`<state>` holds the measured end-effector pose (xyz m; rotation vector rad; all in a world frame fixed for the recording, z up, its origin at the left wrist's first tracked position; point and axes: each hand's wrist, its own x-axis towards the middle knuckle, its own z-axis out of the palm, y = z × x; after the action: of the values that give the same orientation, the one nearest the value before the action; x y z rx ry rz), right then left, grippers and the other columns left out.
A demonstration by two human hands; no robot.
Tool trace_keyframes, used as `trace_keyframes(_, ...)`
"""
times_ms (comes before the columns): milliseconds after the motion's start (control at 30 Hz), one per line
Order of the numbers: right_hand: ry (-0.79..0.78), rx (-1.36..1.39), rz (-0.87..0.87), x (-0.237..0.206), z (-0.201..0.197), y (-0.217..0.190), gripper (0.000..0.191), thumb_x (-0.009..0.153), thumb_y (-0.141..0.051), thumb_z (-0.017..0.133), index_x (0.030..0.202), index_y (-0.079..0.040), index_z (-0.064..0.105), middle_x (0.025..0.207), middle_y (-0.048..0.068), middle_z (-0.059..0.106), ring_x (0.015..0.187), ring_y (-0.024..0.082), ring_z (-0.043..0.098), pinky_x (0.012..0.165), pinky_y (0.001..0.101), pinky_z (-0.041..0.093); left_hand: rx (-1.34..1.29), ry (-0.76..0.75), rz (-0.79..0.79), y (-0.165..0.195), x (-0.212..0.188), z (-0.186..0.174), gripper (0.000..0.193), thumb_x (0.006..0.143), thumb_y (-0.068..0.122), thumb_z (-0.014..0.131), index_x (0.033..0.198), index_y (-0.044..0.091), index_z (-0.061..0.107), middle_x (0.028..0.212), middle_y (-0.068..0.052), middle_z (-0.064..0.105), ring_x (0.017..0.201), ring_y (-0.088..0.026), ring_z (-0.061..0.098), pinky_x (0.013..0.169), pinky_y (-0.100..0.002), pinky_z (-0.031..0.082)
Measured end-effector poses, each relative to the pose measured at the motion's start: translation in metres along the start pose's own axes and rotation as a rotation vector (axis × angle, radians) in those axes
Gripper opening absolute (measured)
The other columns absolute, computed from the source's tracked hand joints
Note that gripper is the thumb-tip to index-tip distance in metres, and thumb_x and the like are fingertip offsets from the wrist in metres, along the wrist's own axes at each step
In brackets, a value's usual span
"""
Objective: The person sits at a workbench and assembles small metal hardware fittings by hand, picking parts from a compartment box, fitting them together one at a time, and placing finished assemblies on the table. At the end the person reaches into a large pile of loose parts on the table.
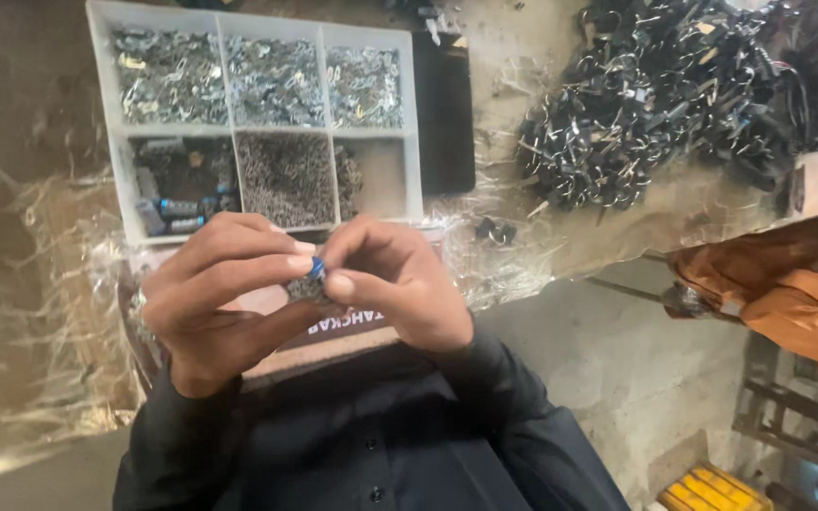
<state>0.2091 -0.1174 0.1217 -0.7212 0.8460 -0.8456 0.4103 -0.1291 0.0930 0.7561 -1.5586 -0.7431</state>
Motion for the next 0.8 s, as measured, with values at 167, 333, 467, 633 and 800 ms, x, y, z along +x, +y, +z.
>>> trace_keyframes(167,0.082,-0.812,-0.368,-0.059,-0.010,0.021,0.018,0.089,-0.003,0.075,0.105,-0.002,0.068,0.104,0.006,0.069,0.099,0.020,0.068,0.090,0.0357,0.054,-0.166,0.214,-0.043,0.045,-0.032,-0.020,0.046,0.067,0.016,0.094,0.103,0.007,0.067,0.102,-0.009,0.069,0.094,-0.023,0.072,0.089,-0.038,0.062)
trace_keyframes(333,0.203,-1.517,-0.743,-0.074,-0.018,0.066,0.022,0.087,-0.009,0.082,0.107,-0.009,0.072,0.101,0.006,0.069,0.090,0.026,0.066,0.078,0.0378,0.054,0.021,0.374,-0.173,0.065,-0.086,-0.029,0.048,0.073,0.016,0.096,0.110,0.007,0.066,0.109,-0.010,0.069,0.100,-0.021,0.071,0.093,-0.035,0.060)
trace_keyframes(467,0.183,-1.553,-0.697,-0.071,-0.013,0.083,0.030,0.084,-0.013,0.084,0.111,-0.005,0.073,0.101,0.007,0.069,0.087,0.029,0.066,0.075,0.0397,0.052,0.079,0.389,-0.229,0.063,-0.124,-0.031,0.050,0.073,0.012,0.097,0.114,0.006,0.067,0.107,-0.012,0.070,0.103,-0.022,0.071,0.091,-0.034,0.060)
trace_keyframes(633,-0.157,-1.509,-0.729,-0.050,0.031,0.100,0.036,0.091,-0.019,0.081,0.122,-0.006,0.069,0.108,0.008,0.064,0.093,0.028,0.064,0.077,0.0412,0.053,0.169,0.481,-0.221,0.073,-0.152,-0.057,0.052,0.075,0.012,0.097,0.115,0.004,0.066,0.109,-0.013,0.070,0.102,-0.020,0.071,0.087,-0.032,0.062)
trace_keyframes(800,-0.163,-1.608,-0.658,-0.017,0.073,0.107,0.061,0.091,-0.035,0.080,0.140,-0.004,0.061,0.110,0.010,0.058,0.094,0.028,0.061,0.073,0.0401,0.051,0.261,0.513,-0.201,0.091,-0.163,-0.077,0.051,0.076,0.014,0.097,0.114,0.004,0.066,0.110,-0.012,0.070,0.105,-0.020,0.070,0.090,-0.033,0.062)
